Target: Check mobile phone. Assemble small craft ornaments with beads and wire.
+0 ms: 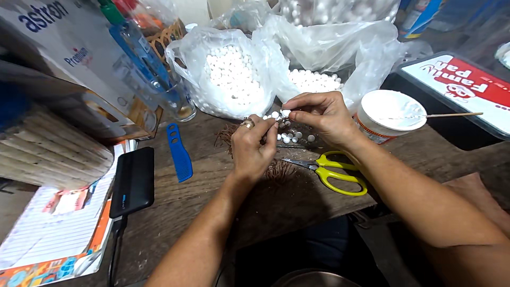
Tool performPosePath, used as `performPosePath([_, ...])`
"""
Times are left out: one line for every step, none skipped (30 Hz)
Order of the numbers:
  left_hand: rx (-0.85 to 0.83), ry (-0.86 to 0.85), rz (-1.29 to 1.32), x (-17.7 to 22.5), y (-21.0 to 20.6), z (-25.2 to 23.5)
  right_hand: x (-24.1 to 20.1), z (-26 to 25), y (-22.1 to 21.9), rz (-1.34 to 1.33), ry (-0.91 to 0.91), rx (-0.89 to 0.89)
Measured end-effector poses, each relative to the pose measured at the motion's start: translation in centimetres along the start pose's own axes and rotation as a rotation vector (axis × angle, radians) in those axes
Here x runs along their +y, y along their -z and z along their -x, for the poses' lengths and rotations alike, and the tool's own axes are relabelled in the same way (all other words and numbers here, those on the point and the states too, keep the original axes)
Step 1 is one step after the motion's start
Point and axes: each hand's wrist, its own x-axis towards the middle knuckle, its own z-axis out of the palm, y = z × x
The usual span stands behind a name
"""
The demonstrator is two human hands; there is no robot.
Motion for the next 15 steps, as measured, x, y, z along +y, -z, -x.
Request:
performPosePath([0.002, -0.001, -0.004, 0.00, 0.00, 0.01, 0.00, 0.01, -0.02, 0.000, 0.001, -0.002])
performPosePath([0.005, -0.001, -0.007, 0.00, 0.00, 0.01, -0.01, 0.01, -0.03, 0.002, 0.001, -0.004])
performPosePath([0.008, -0.003, -0.009, -0.02, -0.01, 0.01, -0.03, 0.02, -0.03, 0.003, -0.001, -0.009])
performPosePath([0.013, -0.004, -0.011, -0.04, -0.03, 0.01, -0.03, 0.02, -0.06, 0.005, -0.005, -0.011])
performPosePath([0.019, -0.004, -0.012, -0.05, -0.04, 0.01, -0.05, 0.05, -0.09, 0.004, -0.011, -0.012])
performPosePath([0.024, -0.002, -0.013, -0.06, -0.05, 0.01, -0.09, 0.08, -0.11, 0.005, -0.015, -0.013])
performPosePath([0.022, 0.000, -0.017, -0.04, -0.02, 0.00, -0.16, 0.10, -0.12, 0.007, -0.018, -0.013])
performPosePath([0.020, -0.001, -0.018, -0.03, -0.02, 0.00, -0.20, 0.11, -0.12, 0.007, -0.020, -0.012])
performPosePath([0.018, -0.005, -0.018, -0.03, -0.03, 0.01, -0.23, 0.12, -0.13, 0.005, -0.023, -0.011])
performPosePath([0.016, -0.011, -0.021, -0.05, -0.03, 0.01, -0.22, 0.12, -0.16, 0.000, -0.025, -0.010])
performPosePath([0.011, -0.019, -0.022, -0.07, -0.01, 0.00, -0.21, 0.13, -0.16, -0.008, -0.026, -0.012])
performPosePath([0.006, -0.027, -0.025, -0.08, -0.01, 0.00, -0.18, 0.14, -0.16, -0.013, -0.023, -0.015])
performPosePath([0.001, -0.037, -0.029, -0.09, -0.03, 0.01, -0.15, 0.16, -0.15, -0.013, -0.014, -0.018])
performPosePath([-0.001, -0.049, -0.033, -0.10, -0.06, 0.04, -0.14, 0.17, -0.15, -0.004, -0.004, -0.021])
performPosePath([0.001, -0.058, -0.040, -0.11, -0.09, 0.06, -0.13, 0.18, -0.15, 0.006, 0.005, -0.028])
